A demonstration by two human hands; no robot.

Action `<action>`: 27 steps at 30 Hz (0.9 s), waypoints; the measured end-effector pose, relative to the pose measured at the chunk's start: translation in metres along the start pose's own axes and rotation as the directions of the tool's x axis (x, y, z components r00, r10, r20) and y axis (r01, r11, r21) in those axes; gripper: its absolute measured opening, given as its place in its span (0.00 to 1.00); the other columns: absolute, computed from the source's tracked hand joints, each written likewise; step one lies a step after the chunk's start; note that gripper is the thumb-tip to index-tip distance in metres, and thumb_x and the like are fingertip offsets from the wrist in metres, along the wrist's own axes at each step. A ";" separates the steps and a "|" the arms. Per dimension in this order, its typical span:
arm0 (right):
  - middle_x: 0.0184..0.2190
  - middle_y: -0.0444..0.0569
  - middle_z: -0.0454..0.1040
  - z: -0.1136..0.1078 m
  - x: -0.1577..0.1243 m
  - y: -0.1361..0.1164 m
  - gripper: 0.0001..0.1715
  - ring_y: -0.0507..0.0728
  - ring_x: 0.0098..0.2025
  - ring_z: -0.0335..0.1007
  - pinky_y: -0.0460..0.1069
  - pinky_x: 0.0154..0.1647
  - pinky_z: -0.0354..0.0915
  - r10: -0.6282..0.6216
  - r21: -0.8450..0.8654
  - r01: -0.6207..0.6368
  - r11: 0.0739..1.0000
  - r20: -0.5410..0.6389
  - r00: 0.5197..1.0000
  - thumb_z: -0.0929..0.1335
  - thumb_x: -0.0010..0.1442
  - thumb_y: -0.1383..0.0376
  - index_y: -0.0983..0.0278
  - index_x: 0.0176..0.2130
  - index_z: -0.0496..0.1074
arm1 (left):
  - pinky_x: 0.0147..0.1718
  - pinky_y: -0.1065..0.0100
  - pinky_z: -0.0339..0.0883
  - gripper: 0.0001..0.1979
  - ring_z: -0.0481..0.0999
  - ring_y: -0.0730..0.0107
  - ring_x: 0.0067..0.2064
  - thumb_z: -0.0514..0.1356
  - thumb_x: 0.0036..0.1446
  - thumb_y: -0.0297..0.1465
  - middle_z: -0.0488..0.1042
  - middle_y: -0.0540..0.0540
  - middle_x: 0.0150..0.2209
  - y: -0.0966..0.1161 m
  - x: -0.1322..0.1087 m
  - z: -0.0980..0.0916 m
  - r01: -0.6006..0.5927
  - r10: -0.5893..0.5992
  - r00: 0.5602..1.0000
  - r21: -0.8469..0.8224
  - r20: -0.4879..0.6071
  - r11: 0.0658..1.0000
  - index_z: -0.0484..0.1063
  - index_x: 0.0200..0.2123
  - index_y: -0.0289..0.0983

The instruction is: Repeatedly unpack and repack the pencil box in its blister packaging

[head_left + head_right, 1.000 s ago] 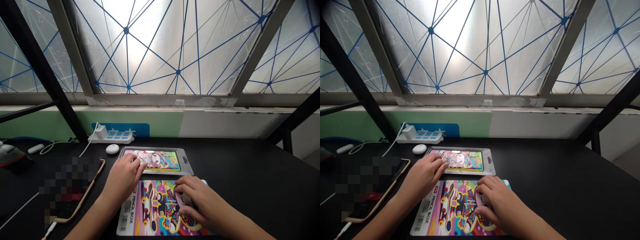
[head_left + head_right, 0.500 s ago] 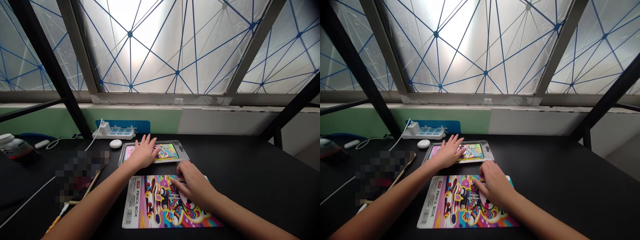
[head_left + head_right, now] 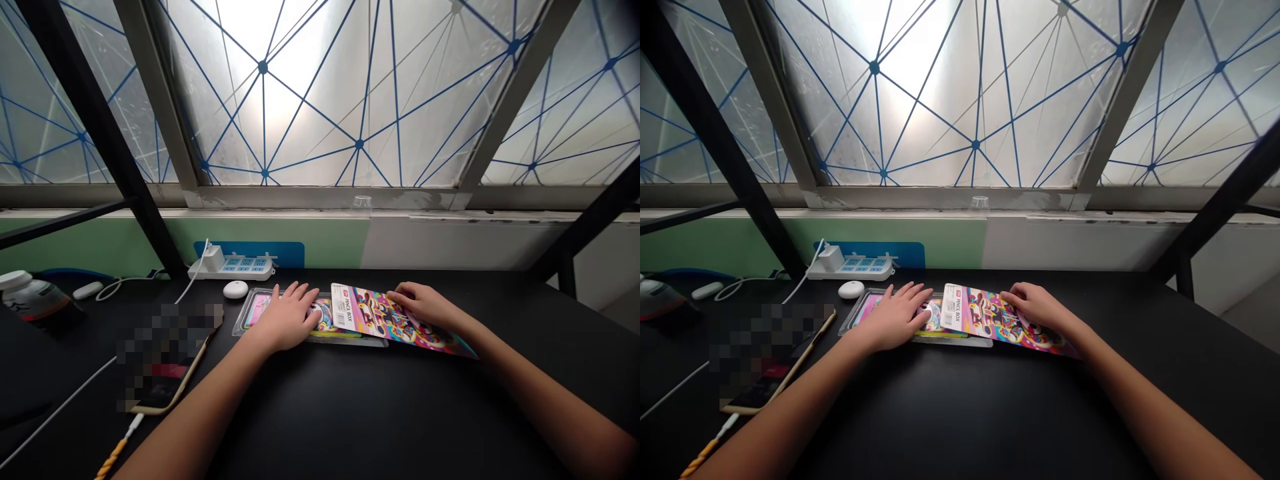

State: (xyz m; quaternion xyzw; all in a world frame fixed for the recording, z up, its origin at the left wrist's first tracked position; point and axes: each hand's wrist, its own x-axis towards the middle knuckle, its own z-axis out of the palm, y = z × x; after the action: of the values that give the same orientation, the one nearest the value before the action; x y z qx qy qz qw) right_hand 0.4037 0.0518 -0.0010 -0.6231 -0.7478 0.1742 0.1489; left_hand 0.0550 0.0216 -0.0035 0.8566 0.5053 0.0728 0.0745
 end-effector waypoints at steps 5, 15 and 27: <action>0.47 0.55 0.77 0.019 -0.013 -0.014 0.26 0.64 0.47 0.72 0.56 0.47 0.66 -0.046 0.097 0.058 0.994 -0.124 0.991 0.61 0.64 0.45 0.60 0.45 0.73 | 0.65 0.35 0.41 0.31 0.50 0.48 0.71 0.40 0.69 0.47 0.56 0.41 0.70 0.001 -0.001 0.000 -0.014 0.014 1.000 0.000 0.000 1.000 0.55 0.69 0.43; 0.32 0.46 0.75 0.014 -0.025 -0.020 0.28 0.58 0.35 0.68 0.51 0.35 0.62 -0.112 0.129 0.098 0.987 0.109 0.988 0.60 0.64 0.40 0.60 0.34 0.71 | 0.65 0.36 0.42 0.29 0.52 0.50 0.71 0.41 0.69 0.45 0.58 0.41 0.69 0.005 -0.004 -0.002 -0.060 0.060 0.998 -0.011 0.010 0.998 0.56 0.68 0.42; 0.23 0.42 0.63 -0.012 -0.029 0.004 0.34 0.53 0.26 0.56 0.48 0.26 0.52 -0.090 0.175 0.059 0.983 0.173 0.981 0.63 0.57 0.34 0.60 0.24 0.61 | 0.66 0.38 0.43 0.29 0.55 0.52 0.70 0.43 0.68 0.46 0.59 0.43 0.69 0.005 -0.003 -0.005 -0.061 0.062 0.998 -0.044 0.018 0.997 0.57 0.68 0.44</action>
State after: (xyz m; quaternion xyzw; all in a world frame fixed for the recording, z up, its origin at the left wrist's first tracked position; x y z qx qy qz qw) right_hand 0.4171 0.0244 0.0076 -0.5613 -0.7636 0.2869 0.1396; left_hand 0.0567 0.0164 0.0024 0.8707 0.4762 0.0777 0.0957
